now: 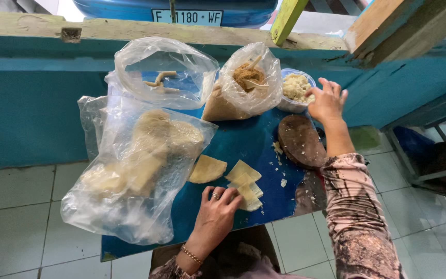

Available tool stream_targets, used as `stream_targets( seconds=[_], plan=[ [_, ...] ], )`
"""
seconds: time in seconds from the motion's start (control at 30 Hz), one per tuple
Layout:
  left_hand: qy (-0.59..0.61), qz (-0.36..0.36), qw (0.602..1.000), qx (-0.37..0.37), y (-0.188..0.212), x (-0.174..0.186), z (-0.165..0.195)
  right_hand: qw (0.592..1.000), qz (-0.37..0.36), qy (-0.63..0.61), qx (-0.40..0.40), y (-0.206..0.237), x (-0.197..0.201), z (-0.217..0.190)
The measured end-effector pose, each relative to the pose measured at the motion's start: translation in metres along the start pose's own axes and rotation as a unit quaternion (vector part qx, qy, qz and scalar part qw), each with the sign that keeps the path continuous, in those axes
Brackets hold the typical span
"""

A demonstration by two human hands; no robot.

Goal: The person sits at a small blue table and folds square dough wrappers around a filling by hand, pinching the edges closed one piece at a time. They occasionally reach into a plastic bag of filling, then set the finished folded pieces on the table with the others.

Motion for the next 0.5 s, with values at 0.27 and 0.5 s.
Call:
stream_targets(
  seconds=[0.27,0.5],
  plan=[
    [0.0,0.018,1.0,-0.002,-0.003,0.005,0.003,0.998,0.002,-0.035,0.047,0.014,0.003,-0.023],
    [-0.001,0.02,1.0,-0.006,-0.004,0.009,0.004,0.987,0.103,0.072,0.103,0.017,0.0,-0.016]
  ],
)
Point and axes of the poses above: each hand's wrist, its own y-axis away from the middle knuckle, its own x-axis out of the back of the hand, z = x × y, the point moved 3 cm from there along -y, towards the middle knuckle, and after that the axes turned 1 degree about z, right-handed, at the moved point
